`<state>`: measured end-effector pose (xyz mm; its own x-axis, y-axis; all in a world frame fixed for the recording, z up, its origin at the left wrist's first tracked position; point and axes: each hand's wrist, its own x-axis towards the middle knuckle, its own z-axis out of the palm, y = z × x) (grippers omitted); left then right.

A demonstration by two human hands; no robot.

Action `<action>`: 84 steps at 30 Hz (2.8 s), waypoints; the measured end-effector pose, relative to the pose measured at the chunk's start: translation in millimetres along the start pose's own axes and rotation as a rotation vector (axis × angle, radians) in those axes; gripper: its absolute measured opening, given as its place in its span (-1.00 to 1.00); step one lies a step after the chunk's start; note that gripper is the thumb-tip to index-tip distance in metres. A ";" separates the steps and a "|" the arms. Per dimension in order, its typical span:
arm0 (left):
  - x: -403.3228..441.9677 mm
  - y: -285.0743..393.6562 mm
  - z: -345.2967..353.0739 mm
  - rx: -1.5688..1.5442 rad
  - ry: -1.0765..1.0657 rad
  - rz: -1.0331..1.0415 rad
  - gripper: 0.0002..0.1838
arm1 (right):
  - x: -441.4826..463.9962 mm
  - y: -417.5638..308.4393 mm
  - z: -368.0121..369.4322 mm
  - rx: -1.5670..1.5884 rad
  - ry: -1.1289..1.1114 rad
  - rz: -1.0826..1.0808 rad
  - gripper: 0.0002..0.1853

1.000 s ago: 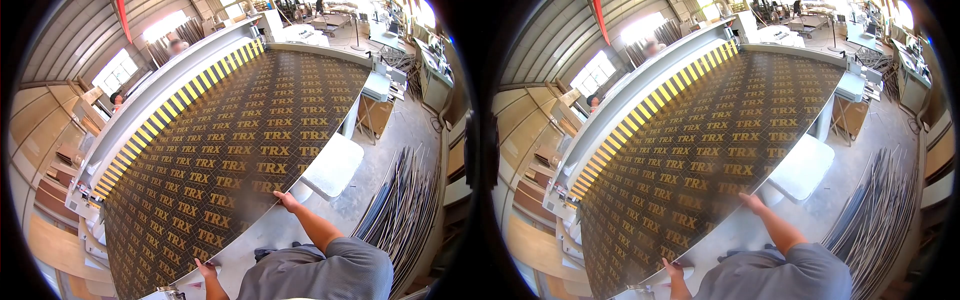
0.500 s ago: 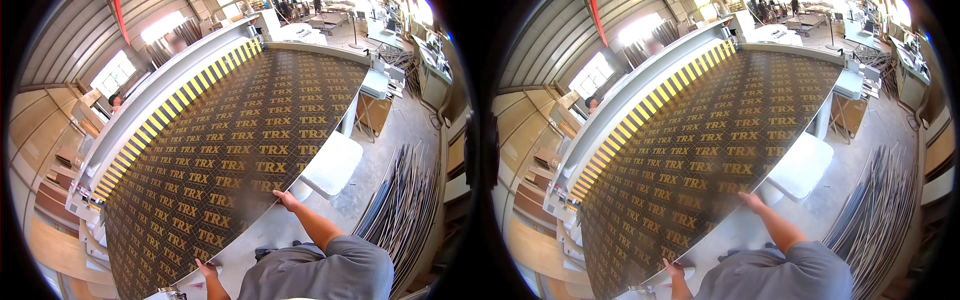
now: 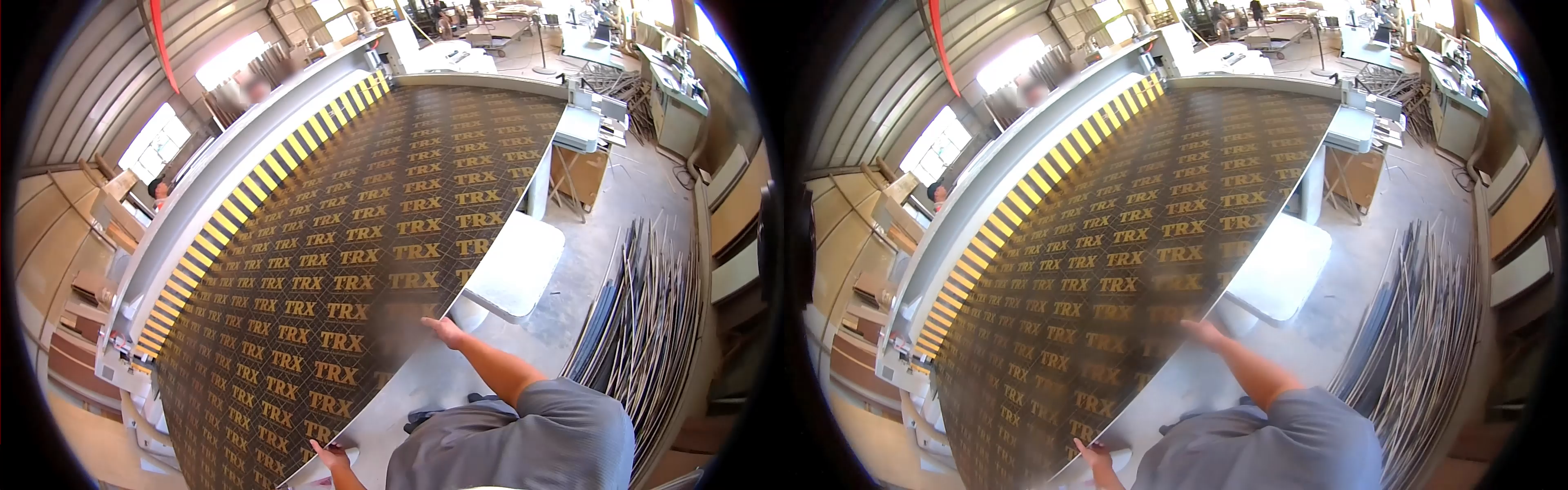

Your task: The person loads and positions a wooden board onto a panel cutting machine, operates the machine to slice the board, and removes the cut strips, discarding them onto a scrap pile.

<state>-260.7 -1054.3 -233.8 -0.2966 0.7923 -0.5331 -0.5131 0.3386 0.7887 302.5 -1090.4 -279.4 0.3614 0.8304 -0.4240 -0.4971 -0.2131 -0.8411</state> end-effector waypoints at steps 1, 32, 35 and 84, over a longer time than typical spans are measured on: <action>0.4 -1.3 1.2 0.000 -0.004 0.004 -0.34 | 1.0 -0.3 -0.1 -0.013 0.007 -0.009 -0.48; -21.8 3.7 19.8 0.031 0.017 0.026 -0.37 | -7.6 -6.2 -1.8 0.011 -0.076 -0.058 -0.25; -3.2 3.0 6.7 0.030 -0.021 -0.001 -0.36 | -7.9 -7.0 -2.2 -0.027 -0.050 -0.068 -0.29; 26.3 69.5 52.7 1.760 0.217 0.801 -0.32 | -13.8 -141.9 4.5 -1.244 0.374 -0.971 -0.64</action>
<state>-261.8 -983.2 -176.9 -0.1643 0.9773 0.1340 0.9804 0.1467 0.1316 364.5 -1069.3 -152.7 0.3956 0.7680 0.5038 0.8652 -0.1276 -0.4849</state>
